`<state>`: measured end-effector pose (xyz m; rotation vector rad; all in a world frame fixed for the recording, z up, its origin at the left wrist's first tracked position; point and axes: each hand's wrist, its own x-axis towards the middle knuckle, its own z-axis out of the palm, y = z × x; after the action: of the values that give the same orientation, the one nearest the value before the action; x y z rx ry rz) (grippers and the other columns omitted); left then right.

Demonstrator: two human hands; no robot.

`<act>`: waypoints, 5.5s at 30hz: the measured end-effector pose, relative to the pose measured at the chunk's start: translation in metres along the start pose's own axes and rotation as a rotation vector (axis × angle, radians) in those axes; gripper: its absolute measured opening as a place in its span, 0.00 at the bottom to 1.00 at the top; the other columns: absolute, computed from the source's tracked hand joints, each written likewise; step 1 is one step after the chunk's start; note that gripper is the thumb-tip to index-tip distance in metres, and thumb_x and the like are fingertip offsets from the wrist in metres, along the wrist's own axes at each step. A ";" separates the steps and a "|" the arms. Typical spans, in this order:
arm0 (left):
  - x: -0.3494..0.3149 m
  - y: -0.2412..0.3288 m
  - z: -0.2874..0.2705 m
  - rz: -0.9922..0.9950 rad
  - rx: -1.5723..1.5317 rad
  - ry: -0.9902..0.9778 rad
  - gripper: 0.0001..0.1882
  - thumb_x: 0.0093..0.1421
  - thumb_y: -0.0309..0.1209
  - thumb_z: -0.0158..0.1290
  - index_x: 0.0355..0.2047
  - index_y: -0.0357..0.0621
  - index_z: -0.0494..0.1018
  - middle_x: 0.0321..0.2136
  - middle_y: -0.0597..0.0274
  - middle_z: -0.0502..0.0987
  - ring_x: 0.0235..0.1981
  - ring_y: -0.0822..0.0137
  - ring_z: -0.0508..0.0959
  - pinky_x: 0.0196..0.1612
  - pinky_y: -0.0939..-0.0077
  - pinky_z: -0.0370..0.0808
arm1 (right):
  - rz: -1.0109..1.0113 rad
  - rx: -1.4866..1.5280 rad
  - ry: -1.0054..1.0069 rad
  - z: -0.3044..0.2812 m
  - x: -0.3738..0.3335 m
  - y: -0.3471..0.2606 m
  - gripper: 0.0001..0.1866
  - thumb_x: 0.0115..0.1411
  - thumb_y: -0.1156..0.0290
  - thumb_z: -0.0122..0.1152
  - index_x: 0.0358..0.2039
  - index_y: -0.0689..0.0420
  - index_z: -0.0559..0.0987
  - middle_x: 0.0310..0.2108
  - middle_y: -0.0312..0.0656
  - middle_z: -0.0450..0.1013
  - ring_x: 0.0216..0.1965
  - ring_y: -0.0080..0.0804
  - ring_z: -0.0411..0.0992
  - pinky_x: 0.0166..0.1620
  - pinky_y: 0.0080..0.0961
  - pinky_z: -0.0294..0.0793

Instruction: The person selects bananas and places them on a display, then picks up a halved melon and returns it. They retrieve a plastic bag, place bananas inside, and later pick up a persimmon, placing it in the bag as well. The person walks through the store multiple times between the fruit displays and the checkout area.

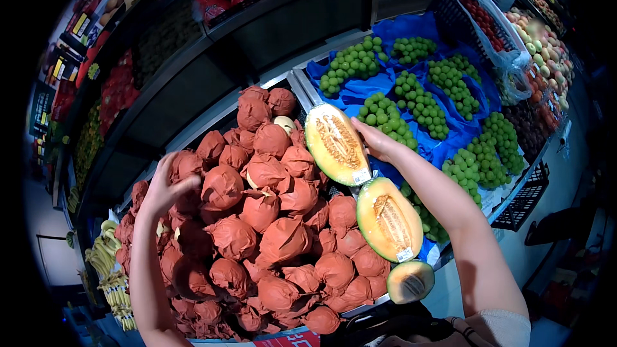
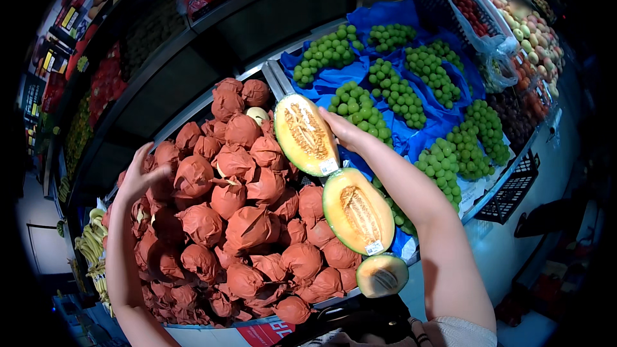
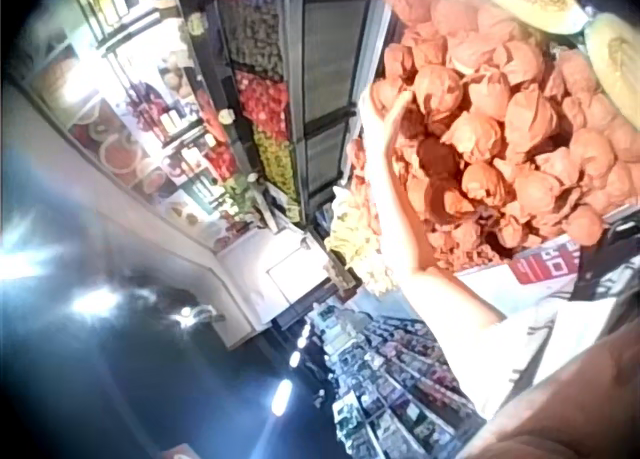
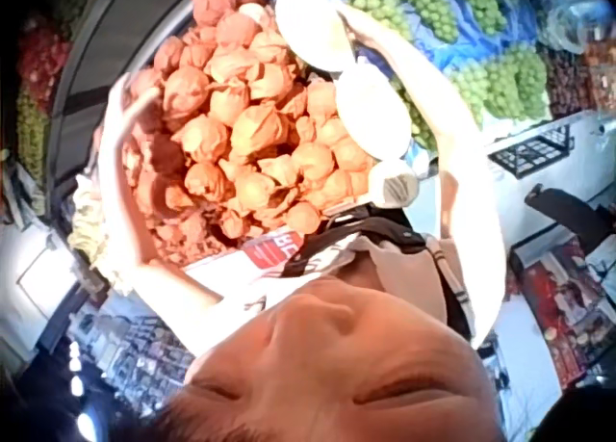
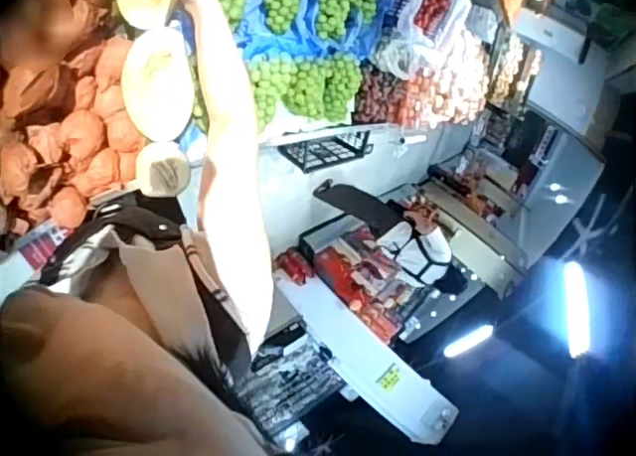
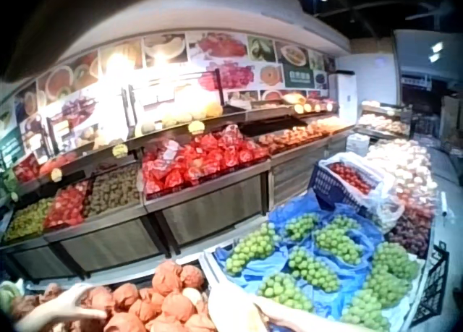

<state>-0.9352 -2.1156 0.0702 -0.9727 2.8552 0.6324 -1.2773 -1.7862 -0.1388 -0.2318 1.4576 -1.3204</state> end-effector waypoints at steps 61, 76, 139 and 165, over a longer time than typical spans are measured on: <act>-0.114 0.286 0.314 -0.392 -1.769 -0.061 0.38 0.69 0.58 0.30 0.65 0.39 0.53 0.65 0.54 0.58 0.65 0.62 0.59 0.68 0.66 0.53 | 0.020 0.134 -0.093 -0.032 -0.166 0.075 0.30 0.70 0.48 0.42 0.59 0.62 0.68 0.56 0.44 0.69 0.55 0.26 0.67 0.59 0.26 0.64; -0.068 0.262 0.279 -0.469 -1.412 -0.115 0.52 0.62 0.69 0.32 0.69 0.34 0.42 0.70 0.46 0.44 0.70 0.57 0.48 0.70 0.63 0.44 | -0.122 0.113 -0.120 -0.036 -0.122 0.048 0.38 0.69 0.45 0.42 0.63 0.69 0.58 0.63 0.48 0.60 0.66 0.32 0.57 0.67 0.28 0.54; -0.276 0.257 0.197 -0.086 -0.319 0.726 0.02 0.63 0.20 0.49 0.34 0.32 0.68 0.37 0.46 0.75 0.37 0.50 0.77 0.41 0.65 0.74 | -0.081 0.330 -0.131 -0.021 -0.235 0.188 0.16 0.67 0.69 0.51 0.52 0.62 0.71 0.46 0.43 0.74 0.47 0.28 0.73 0.52 0.24 0.72; -0.357 -0.039 -0.002 -0.624 -0.108 1.324 0.15 0.68 0.36 0.49 0.33 0.33 0.73 0.25 0.56 0.75 0.26 0.68 0.69 0.34 0.72 0.68 | -0.259 -0.109 0.242 0.001 -0.290 0.126 0.26 0.69 0.56 0.47 0.59 0.62 0.67 0.57 0.48 0.67 0.62 0.35 0.63 0.64 0.35 0.58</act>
<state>-0.6259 -1.9401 0.1238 -2.9950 2.9104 -0.0049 -1.1047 -1.5293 -0.0749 -0.3516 1.7514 -1.5186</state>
